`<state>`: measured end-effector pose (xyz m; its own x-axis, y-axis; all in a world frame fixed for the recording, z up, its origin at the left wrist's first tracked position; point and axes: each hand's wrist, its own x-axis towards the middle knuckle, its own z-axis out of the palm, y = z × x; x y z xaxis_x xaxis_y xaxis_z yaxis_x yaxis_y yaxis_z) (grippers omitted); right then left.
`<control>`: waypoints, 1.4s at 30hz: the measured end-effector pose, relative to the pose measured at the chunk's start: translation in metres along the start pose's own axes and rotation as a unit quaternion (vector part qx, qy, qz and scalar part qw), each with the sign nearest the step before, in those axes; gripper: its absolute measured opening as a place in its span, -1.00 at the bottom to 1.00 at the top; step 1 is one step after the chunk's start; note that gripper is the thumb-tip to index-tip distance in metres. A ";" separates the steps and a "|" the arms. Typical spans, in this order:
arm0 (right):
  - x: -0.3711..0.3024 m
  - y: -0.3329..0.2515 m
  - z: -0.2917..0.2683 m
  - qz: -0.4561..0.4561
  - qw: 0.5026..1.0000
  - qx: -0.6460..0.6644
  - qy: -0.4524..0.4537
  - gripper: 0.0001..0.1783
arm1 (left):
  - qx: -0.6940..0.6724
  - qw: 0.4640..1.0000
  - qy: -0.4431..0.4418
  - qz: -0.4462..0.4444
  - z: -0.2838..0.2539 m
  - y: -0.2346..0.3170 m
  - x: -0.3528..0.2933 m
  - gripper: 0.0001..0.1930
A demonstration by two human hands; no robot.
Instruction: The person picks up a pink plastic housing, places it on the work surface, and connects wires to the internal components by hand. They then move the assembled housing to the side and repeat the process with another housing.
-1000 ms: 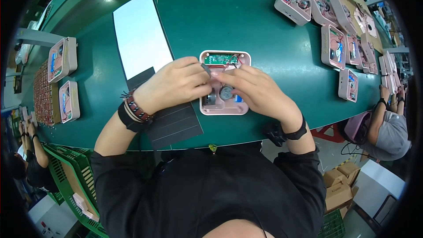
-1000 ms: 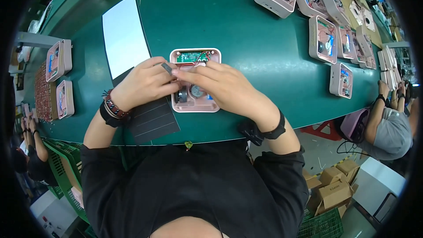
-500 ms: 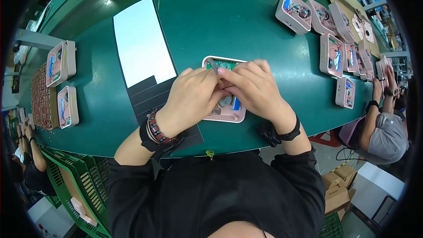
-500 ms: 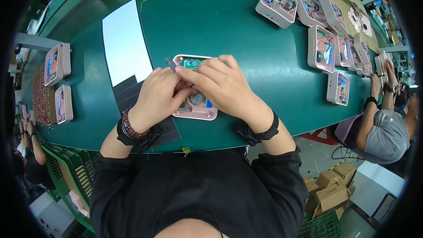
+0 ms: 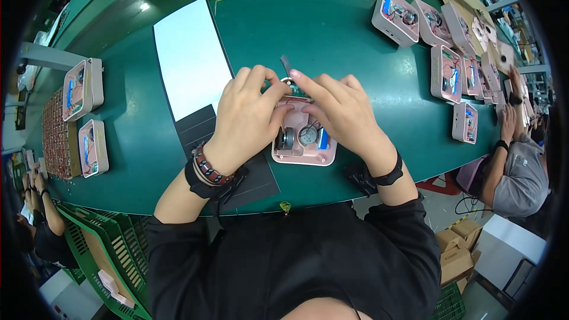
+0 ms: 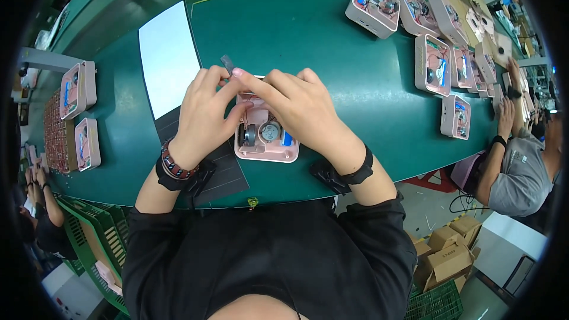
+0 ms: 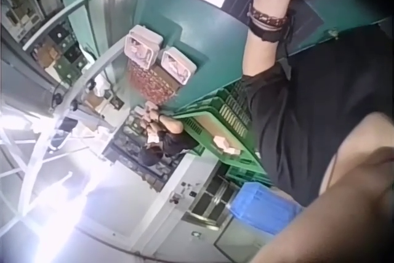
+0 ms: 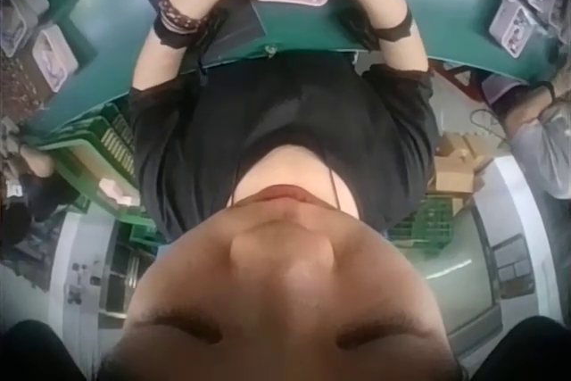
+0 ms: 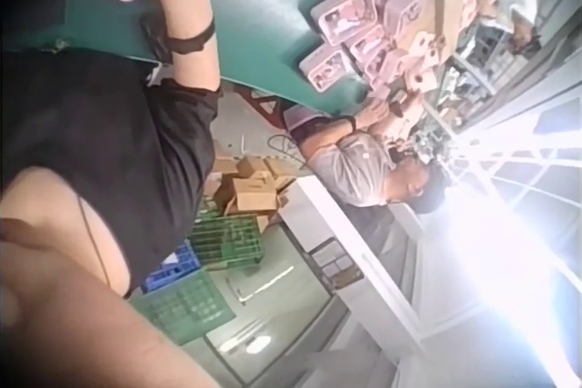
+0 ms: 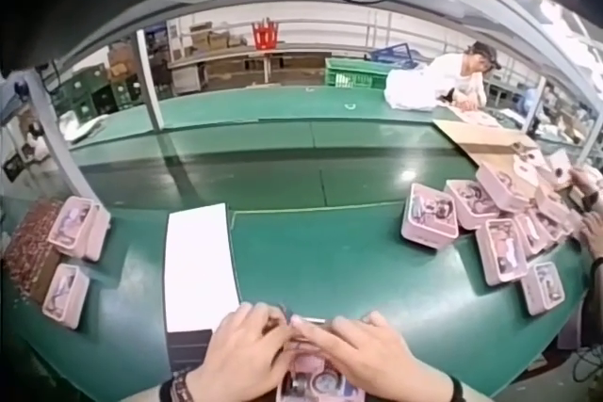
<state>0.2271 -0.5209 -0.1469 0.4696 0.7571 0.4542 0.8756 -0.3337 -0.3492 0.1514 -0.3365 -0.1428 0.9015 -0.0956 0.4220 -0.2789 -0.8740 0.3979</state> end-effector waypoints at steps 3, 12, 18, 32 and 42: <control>-0.001 0.001 0.005 0.001 0.999 -0.034 -0.024 -0.21 | -0.004 1.000 0.000 0.018 0.004 0.001 0.002 -0.83; -0.016 0.007 0.000 -0.032 0.997 0.066 0.024 -0.30 | -0.053 0.995 -0.026 0.077 0.012 0.004 0.003 -0.88; -0.022 0.010 0.001 -0.089 0.995 -0.016 0.035 -0.24 | -0.049 0.993 -0.038 0.098 0.010 0.010 0.001 -0.89; -0.022 -0.003 0.006 -0.032 0.994 0.033 0.094 -0.27 | -0.143 0.990 -0.016 0.000 0.014 0.012 -0.003 -0.91; -0.026 -0.015 0.002 0.030 0.997 -0.064 0.042 -0.34 | -0.112 0.993 -0.019 0.006 0.014 0.008 -0.005 -0.92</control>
<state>0.2014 -0.5341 -0.1546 0.5242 0.6858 0.5049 0.8506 -0.4499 -0.2721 0.1488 -0.3499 -0.1530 0.9085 -0.1275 0.3980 -0.3526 -0.7450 0.5662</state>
